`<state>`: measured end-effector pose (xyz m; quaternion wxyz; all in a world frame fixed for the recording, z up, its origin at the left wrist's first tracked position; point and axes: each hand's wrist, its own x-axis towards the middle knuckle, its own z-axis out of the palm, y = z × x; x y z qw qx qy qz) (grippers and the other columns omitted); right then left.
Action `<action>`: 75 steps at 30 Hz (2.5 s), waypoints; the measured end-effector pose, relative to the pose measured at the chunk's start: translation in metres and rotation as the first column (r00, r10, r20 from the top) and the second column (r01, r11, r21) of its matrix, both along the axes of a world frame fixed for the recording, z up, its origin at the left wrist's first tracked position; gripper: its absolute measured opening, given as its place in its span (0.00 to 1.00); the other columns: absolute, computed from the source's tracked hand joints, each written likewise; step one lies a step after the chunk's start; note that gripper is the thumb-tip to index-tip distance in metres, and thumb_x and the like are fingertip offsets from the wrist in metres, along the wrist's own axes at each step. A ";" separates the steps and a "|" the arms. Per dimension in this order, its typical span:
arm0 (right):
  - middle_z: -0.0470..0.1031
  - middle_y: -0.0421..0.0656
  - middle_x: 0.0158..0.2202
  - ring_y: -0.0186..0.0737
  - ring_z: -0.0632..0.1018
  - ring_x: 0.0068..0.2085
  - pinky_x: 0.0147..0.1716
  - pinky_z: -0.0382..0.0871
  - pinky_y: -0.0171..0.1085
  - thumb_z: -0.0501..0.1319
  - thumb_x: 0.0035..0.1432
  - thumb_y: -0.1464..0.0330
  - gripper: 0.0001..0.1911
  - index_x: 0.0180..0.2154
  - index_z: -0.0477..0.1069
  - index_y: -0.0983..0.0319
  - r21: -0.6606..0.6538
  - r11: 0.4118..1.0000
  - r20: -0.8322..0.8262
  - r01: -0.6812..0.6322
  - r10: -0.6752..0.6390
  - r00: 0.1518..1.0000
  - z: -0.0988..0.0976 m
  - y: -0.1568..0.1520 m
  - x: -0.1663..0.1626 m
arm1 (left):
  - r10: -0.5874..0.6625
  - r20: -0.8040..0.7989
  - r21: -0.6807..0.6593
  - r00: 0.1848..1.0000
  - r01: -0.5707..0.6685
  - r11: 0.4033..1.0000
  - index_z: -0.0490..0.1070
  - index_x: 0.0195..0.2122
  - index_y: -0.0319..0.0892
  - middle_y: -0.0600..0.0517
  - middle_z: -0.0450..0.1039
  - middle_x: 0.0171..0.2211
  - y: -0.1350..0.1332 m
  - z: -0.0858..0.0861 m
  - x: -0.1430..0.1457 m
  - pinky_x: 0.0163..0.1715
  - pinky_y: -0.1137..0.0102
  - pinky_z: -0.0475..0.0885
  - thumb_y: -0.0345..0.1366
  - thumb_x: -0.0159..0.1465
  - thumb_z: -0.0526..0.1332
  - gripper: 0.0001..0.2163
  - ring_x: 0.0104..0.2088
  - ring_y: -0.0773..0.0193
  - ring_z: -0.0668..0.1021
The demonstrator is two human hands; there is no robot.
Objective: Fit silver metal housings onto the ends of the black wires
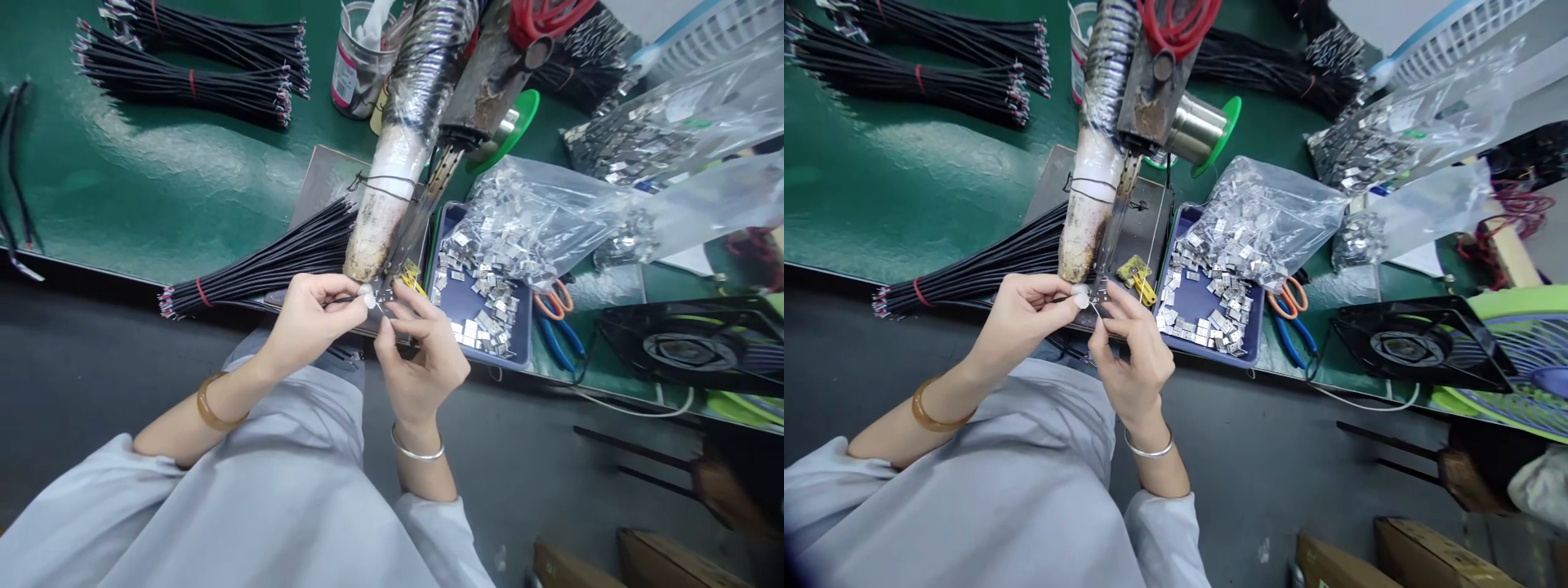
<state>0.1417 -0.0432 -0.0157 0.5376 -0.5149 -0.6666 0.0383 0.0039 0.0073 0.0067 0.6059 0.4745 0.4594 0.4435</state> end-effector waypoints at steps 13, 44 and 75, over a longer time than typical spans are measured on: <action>0.85 0.42 0.42 0.40 0.86 0.44 0.43 0.83 0.40 0.67 0.60 0.78 0.09 0.36 0.73 0.58 0.032 0.997 0.116 0.067 -0.071 0.991 0.008 0.003 0.002 | 0.014 -0.014 0.018 1.000 -0.013 1.000 0.78 0.22 0.36 0.60 0.56 0.14 -0.002 0.003 0.003 0.18 0.77 0.49 0.34 0.50 0.65 0.06 0.18 0.76 0.54; 0.85 0.45 0.41 0.39 0.86 0.41 0.38 0.81 0.35 0.61 0.68 0.73 0.06 0.43 0.70 0.57 0.081 0.993 0.272 -0.089 0.063 0.960 -0.004 -0.004 0.012 | -0.299 0.019 -0.025 0.954 0.299 0.954 0.72 0.25 0.38 0.61 0.55 0.18 -0.003 0.003 -0.014 0.20 0.77 0.53 0.34 0.54 0.65 0.05 0.20 0.74 0.57; 0.73 0.30 0.22 0.31 0.76 0.17 0.18 0.72 0.31 0.62 0.67 0.70 0.03 0.43 0.72 0.57 -0.022 0.988 -0.296 0.152 -0.151 0.943 0.005 -0.020 0.003 | -0.254 -0.007 0.063 0.967 0.254 0.965 0.71 0.23 0.37 0.61 0.51 0.17 -0.011 -0.007 -0.014 0.20 0.75 0.50 0.39 0.59 0.62 0.11 0.20 0.74 0.55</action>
